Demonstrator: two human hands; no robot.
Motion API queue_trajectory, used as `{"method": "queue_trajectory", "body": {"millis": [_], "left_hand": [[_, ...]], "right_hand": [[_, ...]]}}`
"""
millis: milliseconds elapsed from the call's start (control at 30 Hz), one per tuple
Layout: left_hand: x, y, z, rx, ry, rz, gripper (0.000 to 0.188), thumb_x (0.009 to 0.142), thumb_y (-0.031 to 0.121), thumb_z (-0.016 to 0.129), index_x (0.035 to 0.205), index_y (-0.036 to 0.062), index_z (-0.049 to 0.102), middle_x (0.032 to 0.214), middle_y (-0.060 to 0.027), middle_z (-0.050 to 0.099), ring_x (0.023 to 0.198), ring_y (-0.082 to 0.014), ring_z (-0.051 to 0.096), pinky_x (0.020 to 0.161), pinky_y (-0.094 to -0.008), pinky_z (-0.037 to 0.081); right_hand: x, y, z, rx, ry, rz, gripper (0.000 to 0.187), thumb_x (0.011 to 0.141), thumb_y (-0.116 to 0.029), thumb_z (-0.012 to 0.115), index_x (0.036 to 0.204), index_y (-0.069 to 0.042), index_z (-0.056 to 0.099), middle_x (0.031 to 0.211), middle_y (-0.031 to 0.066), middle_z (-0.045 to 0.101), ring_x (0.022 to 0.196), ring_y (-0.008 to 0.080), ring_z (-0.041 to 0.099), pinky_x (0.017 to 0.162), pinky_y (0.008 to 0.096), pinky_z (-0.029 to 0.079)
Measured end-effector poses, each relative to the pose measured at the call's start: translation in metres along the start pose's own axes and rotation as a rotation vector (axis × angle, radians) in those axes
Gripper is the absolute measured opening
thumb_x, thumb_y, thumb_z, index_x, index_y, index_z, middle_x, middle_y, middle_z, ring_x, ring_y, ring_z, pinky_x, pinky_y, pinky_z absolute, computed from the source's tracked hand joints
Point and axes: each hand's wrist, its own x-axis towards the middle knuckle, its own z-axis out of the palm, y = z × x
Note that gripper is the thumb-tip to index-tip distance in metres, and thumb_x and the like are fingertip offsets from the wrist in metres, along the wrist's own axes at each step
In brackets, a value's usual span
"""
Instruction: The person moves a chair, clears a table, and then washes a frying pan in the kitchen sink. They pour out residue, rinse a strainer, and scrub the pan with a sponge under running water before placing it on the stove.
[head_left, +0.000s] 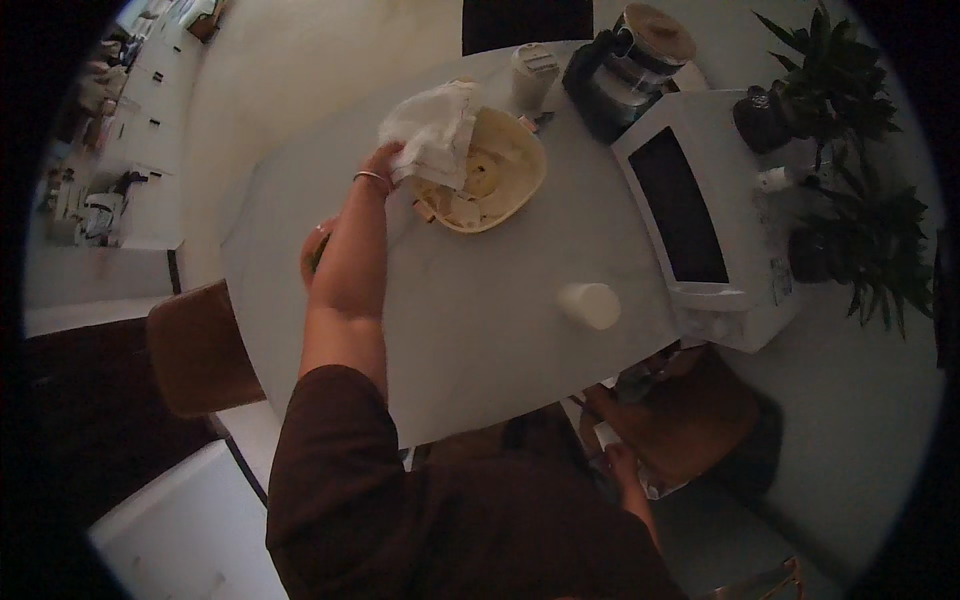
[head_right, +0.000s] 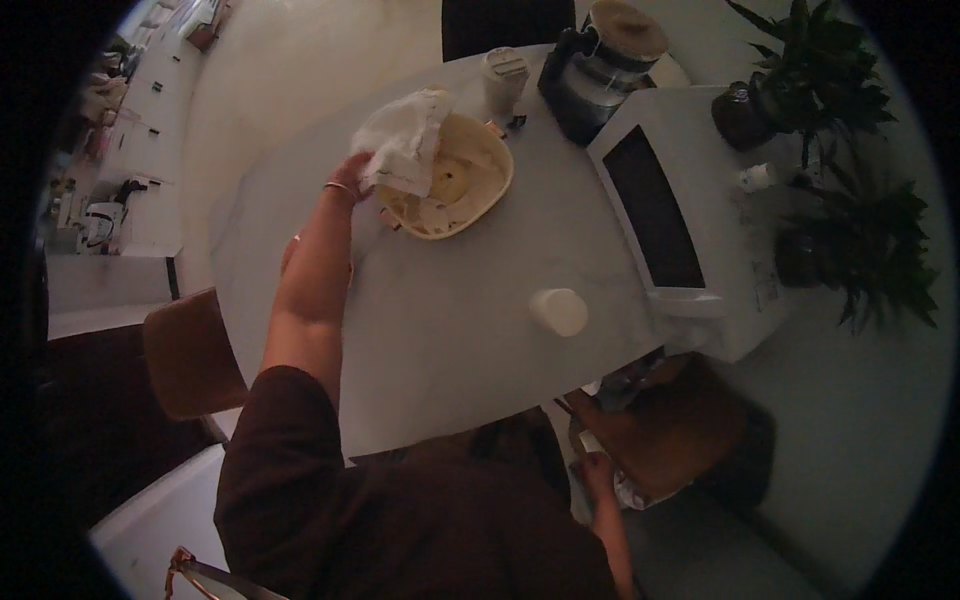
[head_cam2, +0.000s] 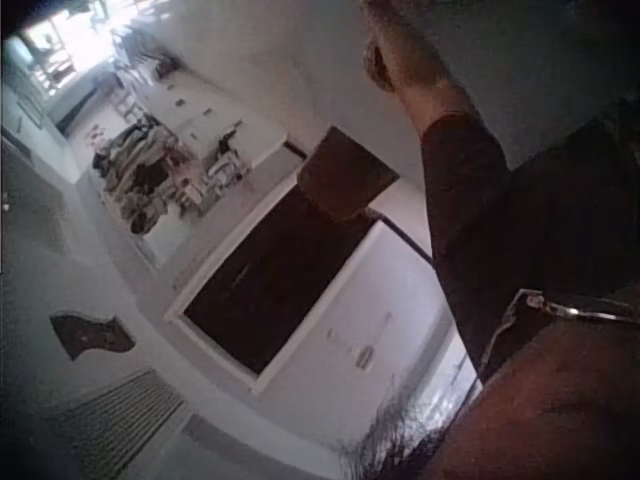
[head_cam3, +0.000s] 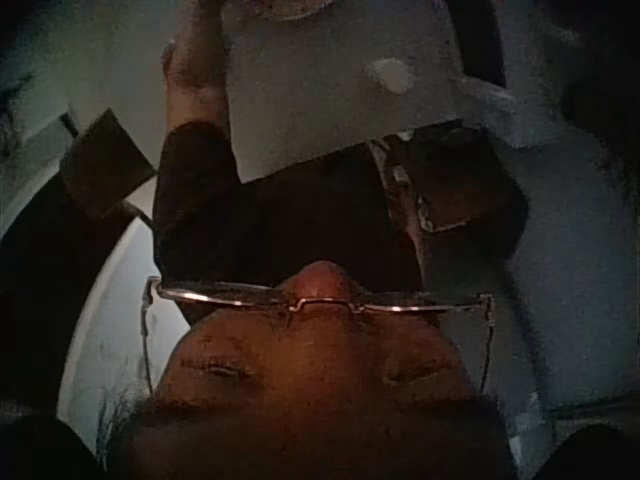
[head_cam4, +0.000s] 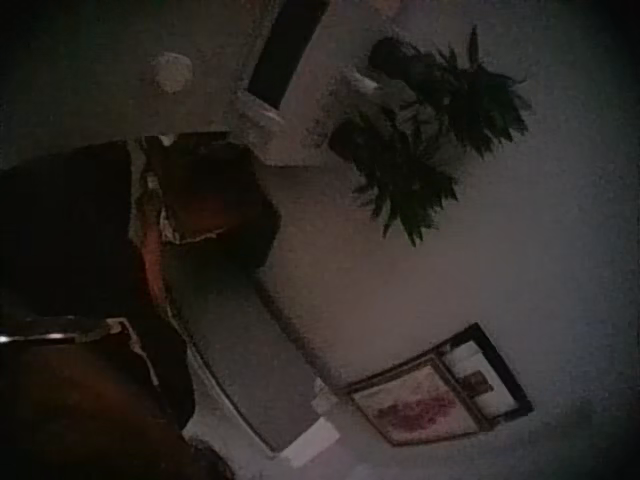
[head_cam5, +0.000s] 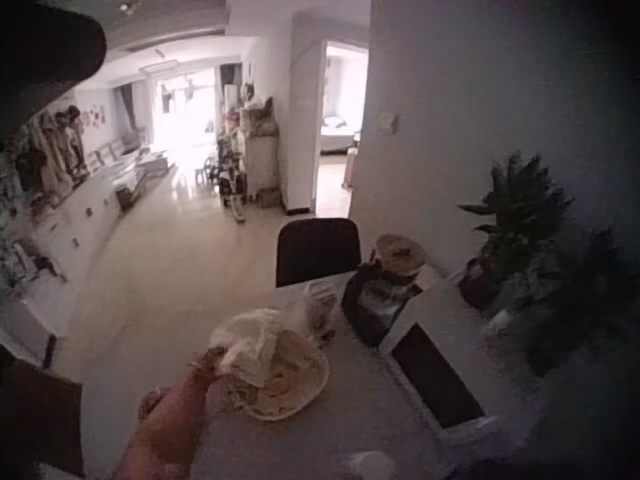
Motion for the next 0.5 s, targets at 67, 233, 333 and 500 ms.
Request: {"method": "queue_trajectory", "body": {"millis": [67, 233, 333, 500], "left_hand": [[-0.003, 0.020, -0.021, 0.166, 0.070, 0.499, 0.034, 0.071, 0.023, 0.070, 0.096, 0.0039, 0.059, 0.089, -0.0043, 0.063, 0.076, -0.0211, 0.059, 0.072, -0.0338, 0.049], [-0.127, 0.134, 0.054, 0.456, 0.315, 1.032, 0.024, 0.073, 0.015, 0.068, 0.091, 0.0016, 0.057, 0.087, -0.0081, 0.062, 0.070, -0.0219, 0.058, 0.066, -0.0326, 0.047], [-0.151, 0.128, 0.079, 0.830, 0.367, 1.372, 0.026, 0.074, 0.014, 0.065, 0.095, 0.0023, 0.055, 0.096, -0.0125, 0.060, 0.078, -0.0241, 0.058, 0.069, -0.0329, 0.048], [-0.133, 0.027, 0.106, 1.447, 0.058, 1.451, 0.026, 0.069, 0.008, 0.060, 0.093, 0.0028, 0.052, 0.106, -0.0161, 0.055, 0.097, -0.0308, 0.054, 0.081, -0.0403, 0.045]], "right_hand": [[0.004, -0.004, 0.003, 0.054, -0.003, -0.013, 0.022, 0.083, -0.019, 0.056, 0.080, 0.002, 0.059, 0.068, 0.0075, 0.059, 0.055, 0.0141, 0.055, 0.050, 0.0294, 0.045], [0.002, -0.016, 0.009, 0.093, -0.023, 0.010, 0.017, 0.083, -0.016, 0.056, 0.080, 0.001, 0.057, 0.067, 0.0075, 0.058, 0.053, 0.0140, 0.055, 0.047, 0.0284, 0.044], [0.005, -0.022, 0.011, 0.188, -0.085, 0.056, 0.015, 0.084, -0.015, 0.056, 0.081, -0.001, 0.054, 0.065, 0.0070, 0.057, 0.052, 0.0141, 0.054, 0.045, 0.0285, 0.043], [0.006, -0.044, 0.014, 0.096, -0.056, 0.004, 0.017, 0.085, -0.017, 0.052, 0.082, -0.001, 0.056, 0.067, 0.0067, 0.058, 0.054, 0.0152, 0.055, 0.047, 0.0292, 0.044]]}}
